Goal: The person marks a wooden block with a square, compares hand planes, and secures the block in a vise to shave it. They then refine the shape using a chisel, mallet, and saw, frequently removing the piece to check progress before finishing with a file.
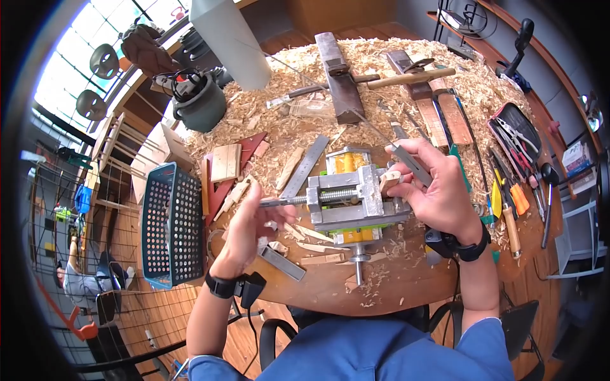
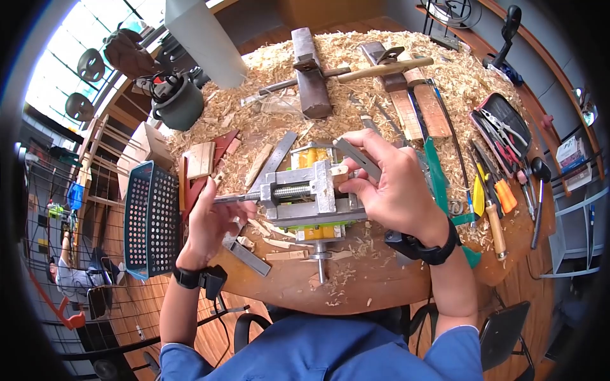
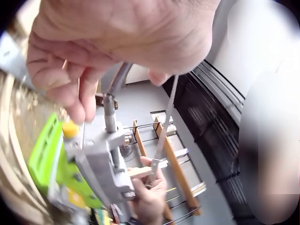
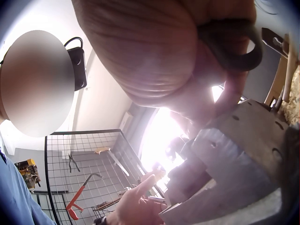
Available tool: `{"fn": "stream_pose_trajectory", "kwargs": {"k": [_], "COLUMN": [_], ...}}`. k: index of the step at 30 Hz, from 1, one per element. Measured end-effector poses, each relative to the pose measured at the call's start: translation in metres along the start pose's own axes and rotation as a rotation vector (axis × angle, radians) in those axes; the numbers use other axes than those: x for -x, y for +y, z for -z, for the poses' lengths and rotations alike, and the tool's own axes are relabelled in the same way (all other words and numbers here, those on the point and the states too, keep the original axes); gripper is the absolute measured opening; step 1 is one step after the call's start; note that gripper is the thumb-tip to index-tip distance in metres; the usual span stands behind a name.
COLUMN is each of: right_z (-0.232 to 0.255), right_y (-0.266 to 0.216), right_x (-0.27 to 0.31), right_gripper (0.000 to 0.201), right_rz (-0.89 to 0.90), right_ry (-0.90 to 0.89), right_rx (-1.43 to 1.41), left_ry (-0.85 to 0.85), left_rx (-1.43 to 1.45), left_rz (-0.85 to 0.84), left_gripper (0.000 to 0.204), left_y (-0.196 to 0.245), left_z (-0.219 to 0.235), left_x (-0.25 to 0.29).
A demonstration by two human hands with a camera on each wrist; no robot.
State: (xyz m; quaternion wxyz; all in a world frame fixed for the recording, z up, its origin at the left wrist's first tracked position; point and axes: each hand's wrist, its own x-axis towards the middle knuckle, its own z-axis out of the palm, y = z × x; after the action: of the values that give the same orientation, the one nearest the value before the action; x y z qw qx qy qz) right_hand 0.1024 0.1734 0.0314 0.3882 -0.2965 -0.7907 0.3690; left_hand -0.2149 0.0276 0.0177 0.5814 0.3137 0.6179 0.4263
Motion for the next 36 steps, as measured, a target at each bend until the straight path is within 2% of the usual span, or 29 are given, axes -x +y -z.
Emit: {"fn": "stream_pose_trajectory", "kwargs": {"k": [1, 3, 4, 6, 7, 8, 10, 11, 12, 15, 16, 18, 20, 22, 23, 26, 27, 31, 36], "right_z": [0.001, 0.001, 0.002, 0.004, 0.004, 0.002, 0.0, -0.001, -0.001, -0.001, -0.001, -0.001, -0.001, -0.001, -0.001, -0.004, -0.004, -0.005, -0.004], "right_y": [0.001, 0.001, 0.0, -0.003, -0.004, -0.004, -0.003, -0.001, 0.001, 0.003, 0.002, 0.001, 0.0, 0.0, 0.001, 0.004, 0.005, 0.002, -0.006], "right_x": [0.0, 0.001, 0.0, -0.001, -0.002, -0.002, -0.004, -0.007, -0.009, -0.01, -0.009, -0.009, -0.008, -0.008, -0.008, -0.007, -0.006, -0.005, -0.005], "right_gripper": [0.054, 0.053, 0.053, 0.052, 0.052, 0.051, 0.05, 0.049, 0.049, 0.046, 0.044, 0.044, 0.043, 0.043, 0.043, 0.044, 0.044, 0.045, 0.045], "right_rz": [-0.013, -0.04, -0.035, -0.05, -0.048, -0.055, -0.061, -0.049, -0.038, -0.033, -0.063, -0.076, -0.09, -0.083, -0.084, -0.067, -0.066, -0.075, -0.105], "right_ry": [-0.006, -0.02, -0.018, -0.049, -0.049, -0.039, -0.029, -0.03, -0.031, -0.04, -0.044, -0.046, -0.047, -0.04, -0.04, -0.022, -0.018, -0.007, -0.022], "right_rx": [-0.013, -0.039, -0.04, -0.011, -0.009, -0.025, -0.04, -0.043, -0.046, -0.057, -0.081, -0.083, -0.086, -0.068, -0.064, -0.083, -0.074, -0.043, -0.042], "left_ry": [0.007, -0.088, -0.087, 0.05, 0.121, 0.12, 0.244, 0.27, 0.268, 0.153, 0.151, 0.079, 0.093, -0.034, -0.13, -0.205, -0.137, -0.088, 0.064], "left_rx": [-0.002, 0.336, 0.333, 0.195, 0.039, 0.041, -0.522, -0.57, -0.567, -0.211, -0.207, 0.002, 0.118, 0.409, 0.462, 0.441, 0.41, 0.442, 0.369], "left_rz": [-0.006, 0.012, 0.008, -0.145, -0.202, -0.205, -0.532, -0.612, -0.613, -0.389, -0.391, -0.164, -0.137, 0.052, 0.089, 0.127, 0.143, 0.195, 0.242], "left_gripper": [0.08, 0.088, 0.088, 0.083, 0.08, 0.08, 0.08, 0.065, 0.065, 0.051, 0.051, 0.06, 0.054, 0.045, 0.035, 0.033, 0.034, 0.035, 0.039], "left_y": [-0.003, -0.005, -0.002, 0.008, 0.008, 0.005, -0.002, -0.001, -0.003, 0.0, 0.002, 0.005, 0.008, 0.003, 0.007, 0.005, 0.012, 0.014, 0.016], "left_z": [0.003, 0.002, -0.001, -0.013, -0.015, -0.019, -0.028, -0.033, -0.032, -0.025, -0.023, -0.022, -0.026, -0.018, -0.018, -0.016, -0.025, -0.032, -0.046], "left_x": [-0.002, -0.004, -0.002, 0.006, 0.01, 0.011, 0.015, 0.018, 0.02, 0.024, 0.024, 0.023, 0.022, 0.016, 0.014, 0.009, 0.01, 0.009, 0.006]}}
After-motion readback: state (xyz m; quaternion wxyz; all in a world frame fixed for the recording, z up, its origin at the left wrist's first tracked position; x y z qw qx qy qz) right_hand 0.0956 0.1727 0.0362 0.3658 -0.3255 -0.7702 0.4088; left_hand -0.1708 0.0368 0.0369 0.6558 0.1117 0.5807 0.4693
